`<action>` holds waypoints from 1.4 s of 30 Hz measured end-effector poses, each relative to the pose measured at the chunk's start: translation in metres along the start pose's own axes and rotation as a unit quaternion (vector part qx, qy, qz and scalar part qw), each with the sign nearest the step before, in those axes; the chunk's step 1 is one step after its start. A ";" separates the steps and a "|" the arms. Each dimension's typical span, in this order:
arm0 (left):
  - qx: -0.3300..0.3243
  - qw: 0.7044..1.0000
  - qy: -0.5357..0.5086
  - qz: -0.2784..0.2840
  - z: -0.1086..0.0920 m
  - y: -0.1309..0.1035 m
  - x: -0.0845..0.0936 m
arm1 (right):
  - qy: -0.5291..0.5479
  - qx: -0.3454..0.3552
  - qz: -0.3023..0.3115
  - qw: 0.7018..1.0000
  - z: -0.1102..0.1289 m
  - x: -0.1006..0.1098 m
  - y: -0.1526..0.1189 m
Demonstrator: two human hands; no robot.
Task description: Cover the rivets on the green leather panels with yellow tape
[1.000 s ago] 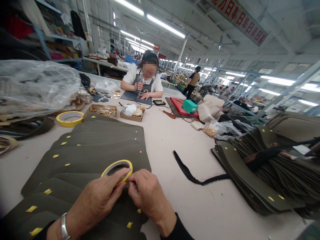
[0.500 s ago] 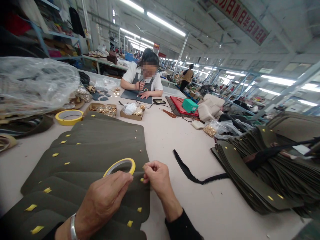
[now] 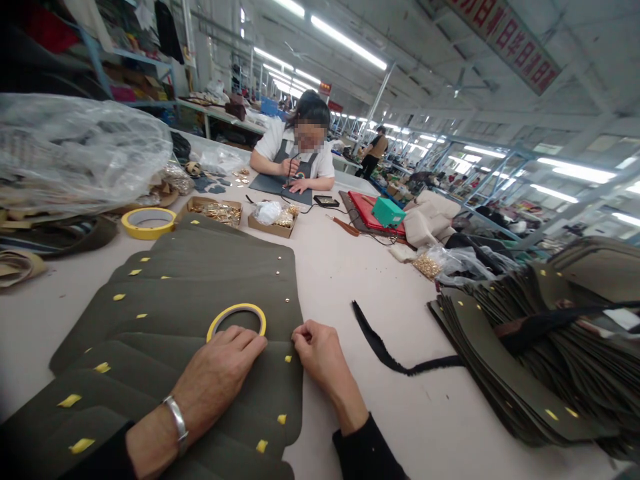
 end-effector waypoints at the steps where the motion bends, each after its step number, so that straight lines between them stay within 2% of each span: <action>1: 0.000 1.000 -0.002 -0.001 0.001 0.000 -0.001 | -0.013 0.004 0.002 1.000 0.002 0.000 0.001; 5: -0.002 1.000 -0.001 -0.013 0.003 0.001 -0.002 | -0.031 -0.001 0.009 0.999 -0.002 0.001 0.002; 8: -0.003 0.999 0.003 -0.032 0.004 0.001 -0.001 | -0.012 0.002 -0.025 1.000 -0.007 0.014 -0.001; 10: -0.004 0.999 0.004 -0.038 0.005 0.001 -0.002 | -0.007 0.044 -0.059 0.997 -0.003 0.026 -0.005; 12: -0.006 0.999 0.003 -0.041 0.005 0.001 -0.002 | -0.028 0.118 -0.063 0.991 0.010 0.030 -0.011; 14: -0.008 0.999 0.004 -0.045 0.004 0.002 -0.001 | -0.070 0.183 -0.027 0.980 0.022 0.021 -0.016; 16: -0.009 0.999 0.006 -0.047 0.004 0.002 0.001 | -0.112 0.207 0.009 0.972 0.028 0.008 -0.018; 19: -0.014 0.999 0.005 -0.049 0.003 0.002 0.003 | -0.153 0.171 0.021 0.973 0.027 -0.004 -0.010; 24: -0.018 0.998 0.000 -0.059 0.003 0.001 0.004 | -0.156 0.051 0.025 0.986 0.016 -0.005 0.008; 30: -0.023 0.996 -0.016 -0.080 0.004 0.000 0.006 | -0.121 0.011 0.006 0.993 0.003 -0.003 0.004; 34: -0.031 0.993 -0.029 -0.107 0.007 -0.004 0.012 | -0.070 0.017 -0.026 0.997 -0.007 0.001 -0.004; 37: -0.063 0.980 -0.081 -0.170 0.005 -0.012 0.028 | 0.048 0.028 -0.016 0.998 -0.007 0.008 -0.006; 40: -0.087 0.963 -0.134 -0.215 0.002 -0.017 0.045 | 0.146 0.058 -0.040 0.987 0.013 0.024 -0.010; 42: -0.076 0.964 -0.144 -0.211 0.002 -0.017 0.050 | 0.150 0.115 -0.042 0.981 0.040 0.031 -0.015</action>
Point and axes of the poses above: each hand's wrist, its own y-axis towards the middle knuckle, its own x-axis out of the back of the hand, z = x × y, the point moved 9 cm from there along y, towards the middle knuckle, and after that the axes turned 2 degrees about x, right-handed, at the moved point
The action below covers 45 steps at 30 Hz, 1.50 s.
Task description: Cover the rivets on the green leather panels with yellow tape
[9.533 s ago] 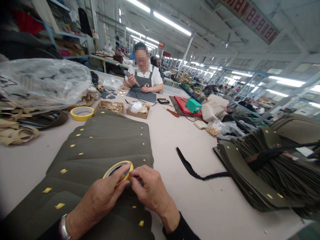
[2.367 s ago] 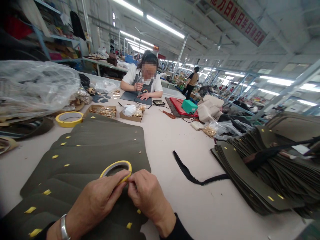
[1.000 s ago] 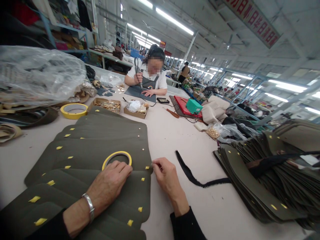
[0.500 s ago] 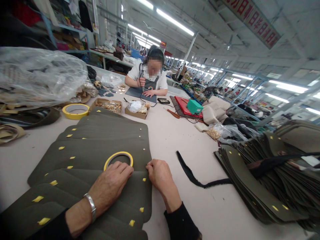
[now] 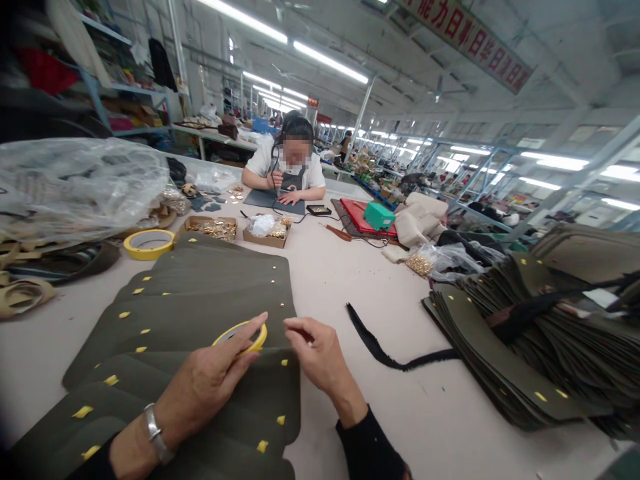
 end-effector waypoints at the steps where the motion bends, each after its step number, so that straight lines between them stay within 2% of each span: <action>1: 0.007 1.000 -0.003 0.001 -0.001 0.001 0.001 | -0.010 0.038 0.013 0.999 0.015 -0.004 0.000; 4: 0.015 1.000 -0.004 -0.008 -0.002 0.003 0.004 | -0.065 0.139 0.051 0.987 0.051 -0.017 -0.002; 6: 0.019 1.000 0.005 -0.011 -0.001 0.003 0.003 | -0.086 0.172 0.066 0.979 0.059 -0.023 -0.003; 12: 0.020 0.999 0.036 -0.017 0.003 0.007 0.000 | -0.078 0.197 0.064 0.975 0.057 -0.024 -0.002; 16: 0.005 0.998 0.052 -0.018 0.003 0.011 0.000 | -0.091 0.199 0.065 0.974 0.056 -0.026 0.002; 20: -0.016 0.998 0.060 -0.025 0.000 0.015 0.000 | -0.121 0.234 0.059 0.963 0.060 -0.029 0.005; 24: -0.017 1.000 0.016 -0.014 0.000 0.021 0.002 | -0.160 0.276 0.012 0.947 0.060 -0.027 0.007; 27: 0.023 0.999 -0.021 0.015 0.009 0.026 -0.002 | -0.170 0.288 -0.023 0.942 0.058 -0.026 0.007; 29: 0.047 0.998 -0.014 0.032 0.016 0.027 -0.006 | -0.171 0.267 -0.033 0.948 0.054 -0.028 0.009; 31: 0.054 0.998 0.011 0.036 0.020 0.027 -0.010 | -0.152 0.205 -0.036 0.966 0.044 -0.031 0.015; 34: 0.034 0.999 0.031 -0.001 0.019 0.024 -0.011 | -0.051 0.036 -0.042 0.997 0.010 -0.032 0.026; 36: 0.014 0.999 0.020 -0.037 0.016 0.022 -0.008 | 0.037 -0.083 -0.058 0.994 -0.020 -0.029 0.031; 38: 0.008 0.999 0.026 -0.042 0.016 0.021 -0.011 | 0.094 -0.168 -0.064 0.979 -0.049 -0.025 0.035; 40: 0.027 0.997 0.069 0.006 0.021 0.021 -0.023 | 0.115 -0.204 -0.042 0.971 -0.068 -0.022 0.042; 43: 0.069 0.981 0.135 0.122 0.032 0.019 -0.047 | 0.118 -0.200 0.000 0.973 -0.081 -0.022 0.053; 45: 0.086 0.970 0.145 0.173 0.035 0.017 -0.056 | 0.105 -0.190 0.013 0.976 -0.084 -0.025 0.057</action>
Point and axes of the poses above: each hand's wrist, its own y-axis towards the middle knuckle, its own x-axis out of the back of the hand, z = x × y, the point moved 9 cm from there along y, towards the middle knuckle, and after that the axes turned 2 degrees about x, right-handed, at the moved point
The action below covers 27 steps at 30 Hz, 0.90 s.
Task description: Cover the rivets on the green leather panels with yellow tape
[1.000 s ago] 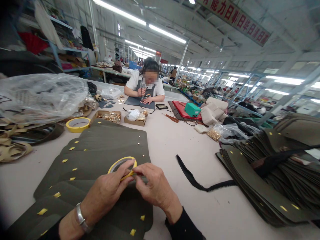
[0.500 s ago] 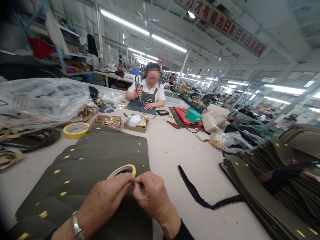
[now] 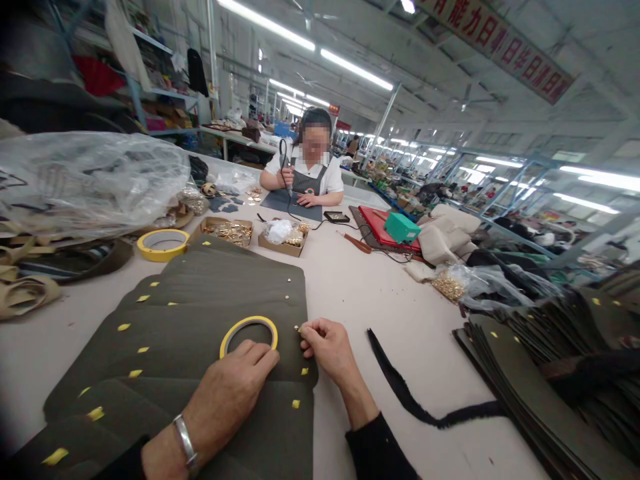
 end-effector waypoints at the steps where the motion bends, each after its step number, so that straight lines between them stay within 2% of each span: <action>1: 0.003 1.000 0.001 0.016 0.000 0.000 -0.002 | -0.012 0.006 0.002 1.000 0.000 -0.002 0.001; 5: 0.018 0.999 0.000 0.045 0.000 0.000 -0.004 | -0.090 0.033 0.002 0.995 0.005 -0.009 0.005; 11: 0.031 0.998 -0.012 0.056 0.004 0.001 -0.004 | -0.170 0.051 0.003 0.984 0.012 -0.015 0.011; 17: 0.038 0.997 -0.026 0.064 0.005 0.000 -0.005 | -0.210 0.065 -0.012 0.976 0.015 -0.008 0.014; 19: 0.040 0.997 -0.030 0.063 0.006 0.000 -0.005 | -0.209 0.095 -0.044 0.972 0.020 0.002 0.010; 21: 0.040 0.997 -0.030 0.061 0.006 0.000 -0.004 | -0.213 0.160 -0.058 0.962 0.030 0.006 0.003; 23: 0.039 0.997 -0.027 0.057 0.006 0.000 -0.004 | -0.236 0.234 -0.037 0.942 0.040 0.000 -0.006; 25: 0.035 0.998 -0.028 0.053 0.006 0.000 -0.005 | -0.276 0.279 -0.003 0.920 0.046 -0.011 -0.012; 27: 0.030 0.998 -0.032 0.046 0.005 -0.001 -0.005 | -0.308 0.255 0.015 0.916 0.043 -0.019 -0.009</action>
Point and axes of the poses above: each hand's wrist, its own y-axis towards the middle knuckle, its own x-axis out of the back of the hand, z = x × y, the point moved 9 cm from there along y, towards the middle knuckle, and after that the axes turned 2 degrees about x, right-handed, at the moved point
